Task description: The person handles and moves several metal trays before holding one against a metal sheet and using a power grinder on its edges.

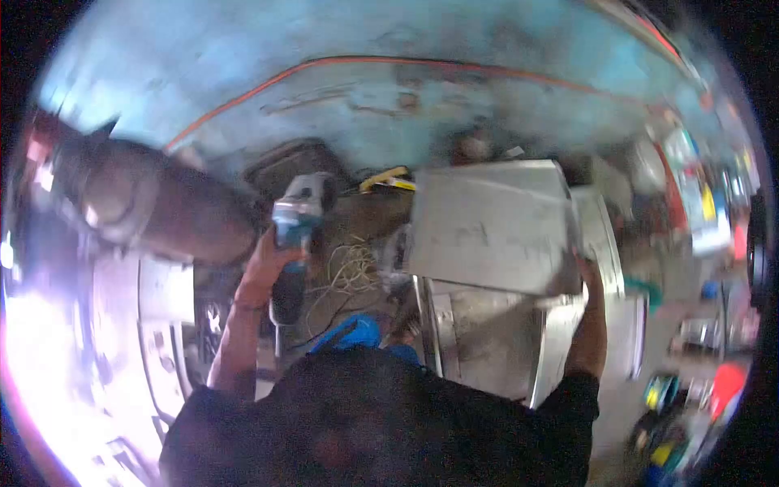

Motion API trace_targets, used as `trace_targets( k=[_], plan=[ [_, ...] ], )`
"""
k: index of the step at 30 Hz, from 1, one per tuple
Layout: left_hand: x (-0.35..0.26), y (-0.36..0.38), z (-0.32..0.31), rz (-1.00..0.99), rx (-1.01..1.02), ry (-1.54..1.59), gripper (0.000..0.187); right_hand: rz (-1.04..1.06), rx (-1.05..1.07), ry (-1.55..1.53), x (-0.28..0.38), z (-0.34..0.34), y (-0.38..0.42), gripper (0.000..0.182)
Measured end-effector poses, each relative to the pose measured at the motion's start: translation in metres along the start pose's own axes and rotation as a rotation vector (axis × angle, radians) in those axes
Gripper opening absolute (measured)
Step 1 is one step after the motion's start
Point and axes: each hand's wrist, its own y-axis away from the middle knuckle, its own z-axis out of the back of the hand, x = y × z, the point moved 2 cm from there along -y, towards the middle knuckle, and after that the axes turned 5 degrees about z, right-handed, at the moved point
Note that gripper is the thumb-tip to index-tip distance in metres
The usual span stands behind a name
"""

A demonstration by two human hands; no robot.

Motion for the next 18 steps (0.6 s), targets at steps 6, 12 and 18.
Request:
trace_targets(
  k=[6,12,18],
  plan=[
    [0.055,0.038,0.062,0.042,-0.129,-0.108,0.08,-0.493,0.534,0.318,0.09,0.014,-0.024,0.061],
    [0.087,0.094,0.095,0.2,-0.252,-0.491,0.084,-0.427,0.367,0.43,0.258,-0.082,-0.033,0.062],
    [0.131,0.146,0.131,0.193,-0.184,-0.469,0.083,-0.419,0.323,0.375,0.409,-0.141,0.02,0.063]
  ],
)
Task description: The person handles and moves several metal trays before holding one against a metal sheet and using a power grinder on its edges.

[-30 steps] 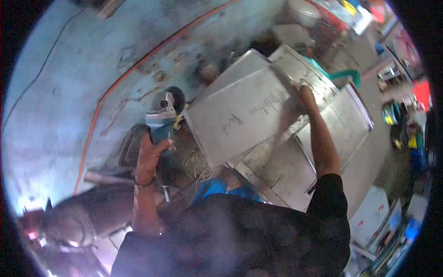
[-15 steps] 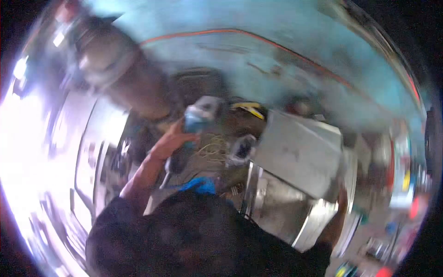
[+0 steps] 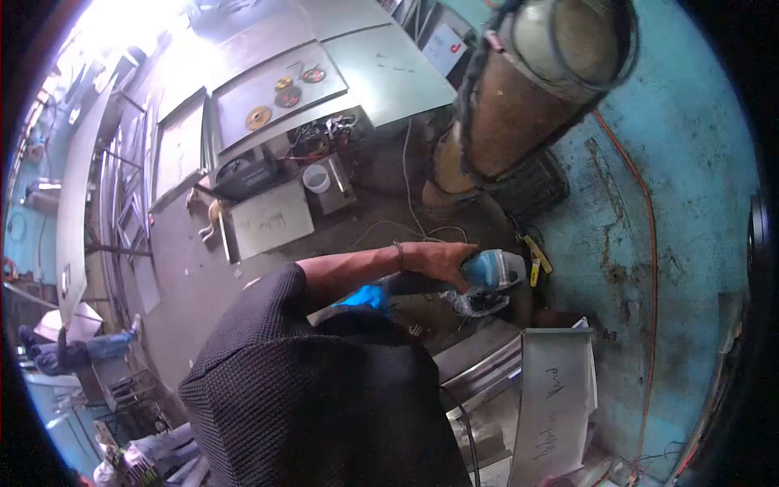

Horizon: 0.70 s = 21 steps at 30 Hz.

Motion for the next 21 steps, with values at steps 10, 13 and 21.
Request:
trace_targets(
  k=[10,13,21],
  plan=[
    [0.106,0.118,0.038,0.082,-0.231,0.262,0.094,0.073,0.101,-0.169,0.118,-0.04,0.118,0.065],
    [0.119,0.165,0.045,0.147,-0.376,0.332,0.097,0.108,0.14,-0.244,0.129,-0.041,0.132,0.065],
    [0.165,0.276,0.018,0.062,-0.864,0.599,0.074,0.194,0.311,-0.454,0.143,-0.045,0.146,0.066]
  ],
)
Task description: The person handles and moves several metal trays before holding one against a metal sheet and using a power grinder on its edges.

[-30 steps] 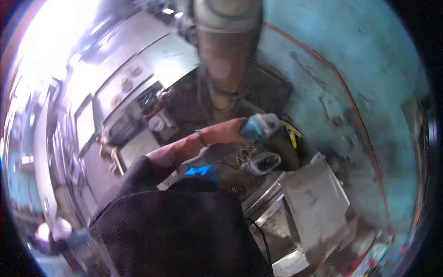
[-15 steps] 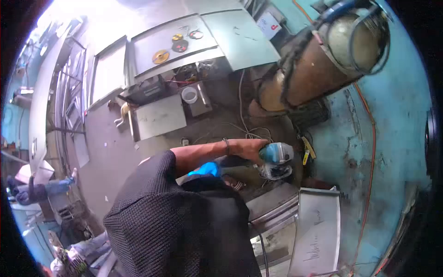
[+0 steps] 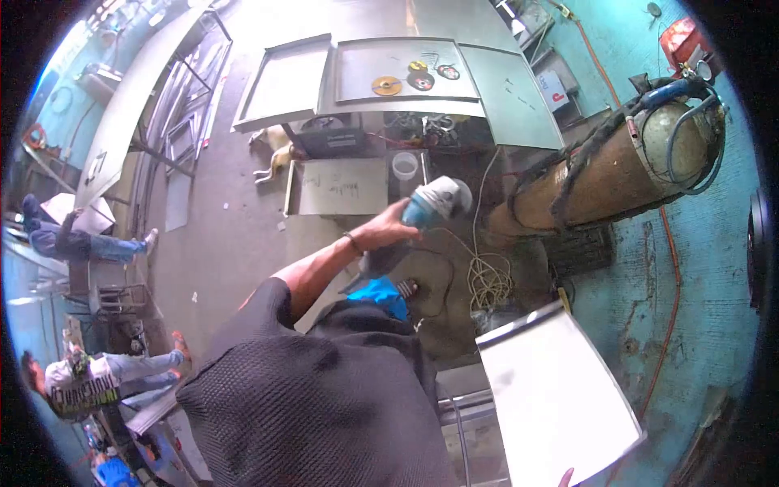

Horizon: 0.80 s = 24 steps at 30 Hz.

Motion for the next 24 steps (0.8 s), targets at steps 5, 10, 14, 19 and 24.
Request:
trace_targets(
  k=[5,10,14,19,24],
  plan=[
    [-0.008,0.062,0.048,0.037,-0.225,0.108,0.064,0.059,0.16,-0.135,0.024,-0.042,-0.015,0.067],
    [0.015,0.109,0.102,-0.042,-0.405,0.174,0.062,0.271,0.302,-0.212,0.052,-0.131,-0.045,0.048],
    [0.044,0.143,0.139,-0.1,-0.592,0.281,0.059,0.254,0.426,-0.277,0.116,-0.236,-0.02,0.056],
    [0.077,0.186,0.19,-0.016,-0.759,0.452,0.053,0.103,0.78,-0.501,0.167,-0.399,0.026,0.066],
    [0.093,0.209,0.225,-0.066,-0.815,0.611,0.055,0.041,0.912,-0.666,0.203,-0.555,0.111,0.066]
  ],
)
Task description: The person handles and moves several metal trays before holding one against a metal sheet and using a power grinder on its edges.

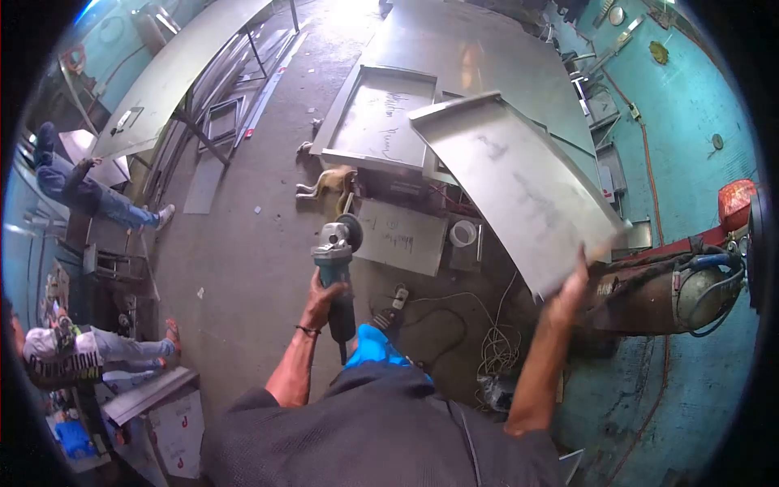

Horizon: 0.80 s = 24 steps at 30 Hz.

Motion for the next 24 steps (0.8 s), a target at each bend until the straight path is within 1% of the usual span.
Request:
trace_targets(
  k=[2,4,6,8,9,10,12,14,15,16,19,21,22,24],
  plan=[
    [-0.014,0.002,0.002,0.027,-0.074,0.096,0.055,0.011,0.064,-0.076,-0.036,-0.05,-0.018,0.067],
    [-0.015,-0.004,0.012,0.008,-0.07,0.094,0.055,-0.012,0.15,-0.347,-0.093,-0.081,-0.056,0.066],
    [-0.019,-0.003,0.022,-0.013,-0.077,0.082,0.055,-0.151,-0.042,-0.35,-0.141,-0.108,-0.082,0.063],
    [-0.026,0.001,0.025,0.043,-0.107,0.079,0.047,-0.159,-0.086,-0.472,-0.171,-0.15,-0.085,0.061],
    [-0.027,0.002,0.027,0.039,-0.126,0.098,0.045,-0.209,-0.103,-0.516,-0.182,-0.17,-0.083,0.058],
    [-0.029,0.004,0.029,0.04,-0.128,0.094,0.045,-0.186,-0.187,-0.463,-0.185,-0.188,-0.075,0.058],
    [-0.032,0.003,0.031,0.044,-0.148,0.122,0.044,-0.215,-0.098,-0.6,-0.222,-0.214,-0.081,0.058],
    [-0.027,0.004,0.037,0.069,-0.152,0.145,0.045,-0.192,-0.372,-0.371,-0.229,-0.242,-0.063,0.059],
    [-0.028,0.005,0.039,0.067,-0.175,0.156,0.044,-0.235,-0.382,-0.236,-0.225,-0.251,-0.05,0.064],
    [-0.029,0.007,0.042,0.066,-0.2,0.165,0.044,-0.227,-0.463,-0.272,-0.233,-0.263,-0.041,0.065],
    [-0.023,0.006,0.055,0.059,-0.202,0.177,0.045,-0.192,-0.492,-0.271,-0.252,-0.284,-0.014,0.061],
    [-0.022,0.011,0.063,0.065,-0.212,0.183,0.045,-0.261,-0.501,-0.216,-0.269,-0.289,0.002,0.068],
    [-0.025,0.014,0.065,0.066,-0.208,0.17,0.046,-0.265,-0.502,-0.216,-0.273,-0.289,0.008,0.068],
    [-0.032,0.018,0.067,0.068,-0.204,0.154,0.047,-0.469,-0.369,-0.185,-0.281,-0.291,0.017,0.07]
  ],
)
